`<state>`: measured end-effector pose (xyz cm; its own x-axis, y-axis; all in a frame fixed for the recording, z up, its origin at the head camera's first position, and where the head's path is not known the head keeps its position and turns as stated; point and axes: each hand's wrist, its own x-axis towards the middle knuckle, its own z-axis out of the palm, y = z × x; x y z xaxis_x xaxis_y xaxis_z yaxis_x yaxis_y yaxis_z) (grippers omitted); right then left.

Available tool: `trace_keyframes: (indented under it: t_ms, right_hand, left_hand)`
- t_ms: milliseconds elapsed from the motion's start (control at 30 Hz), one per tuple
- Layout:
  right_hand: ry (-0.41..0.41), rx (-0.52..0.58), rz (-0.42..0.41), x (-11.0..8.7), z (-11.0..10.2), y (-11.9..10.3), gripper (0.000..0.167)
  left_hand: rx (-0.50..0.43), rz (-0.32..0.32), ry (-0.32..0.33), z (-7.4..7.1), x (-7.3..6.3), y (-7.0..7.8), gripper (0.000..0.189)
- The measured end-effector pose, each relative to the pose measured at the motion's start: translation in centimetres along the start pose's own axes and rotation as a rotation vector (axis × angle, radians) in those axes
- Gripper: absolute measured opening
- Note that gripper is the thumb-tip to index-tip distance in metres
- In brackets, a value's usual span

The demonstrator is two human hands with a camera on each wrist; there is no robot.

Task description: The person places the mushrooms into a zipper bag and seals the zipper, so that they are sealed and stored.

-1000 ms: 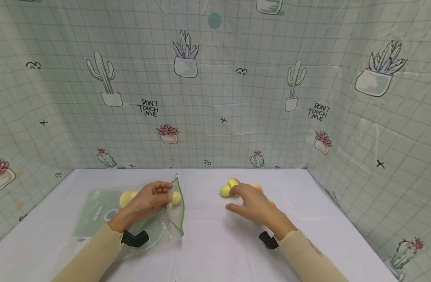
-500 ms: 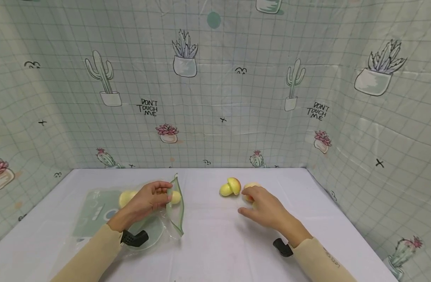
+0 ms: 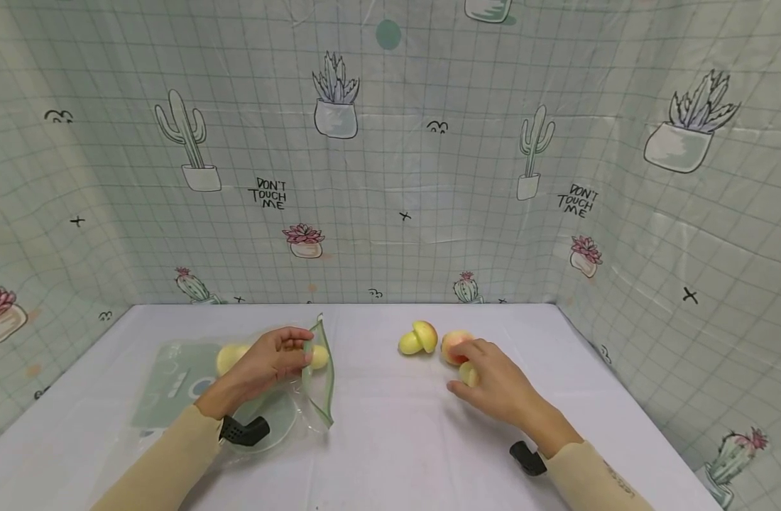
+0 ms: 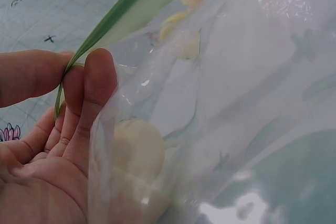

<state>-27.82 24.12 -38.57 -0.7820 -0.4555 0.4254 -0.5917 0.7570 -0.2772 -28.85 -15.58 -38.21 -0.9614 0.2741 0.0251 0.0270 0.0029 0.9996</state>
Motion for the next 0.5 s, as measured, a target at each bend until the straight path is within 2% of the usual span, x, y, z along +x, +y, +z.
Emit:
trace_keyframes:
  t_ms: [267, 500]
  right_hand:
    - [-0.005, -0.011, 0.022, -1.0, -0.2, 1.0, 0.04]
    - [0.015, -0.027, -0.009, -1.2, -0.3, 1.4, 0.033]
  left_hand:
    - [-0.009, -0.001, -0.004, 0.1, -0.1, 0.1, 0.052]
    - [0.0, 0.002, -0.004, 0.0, 0.0, 0.0, 0.051]
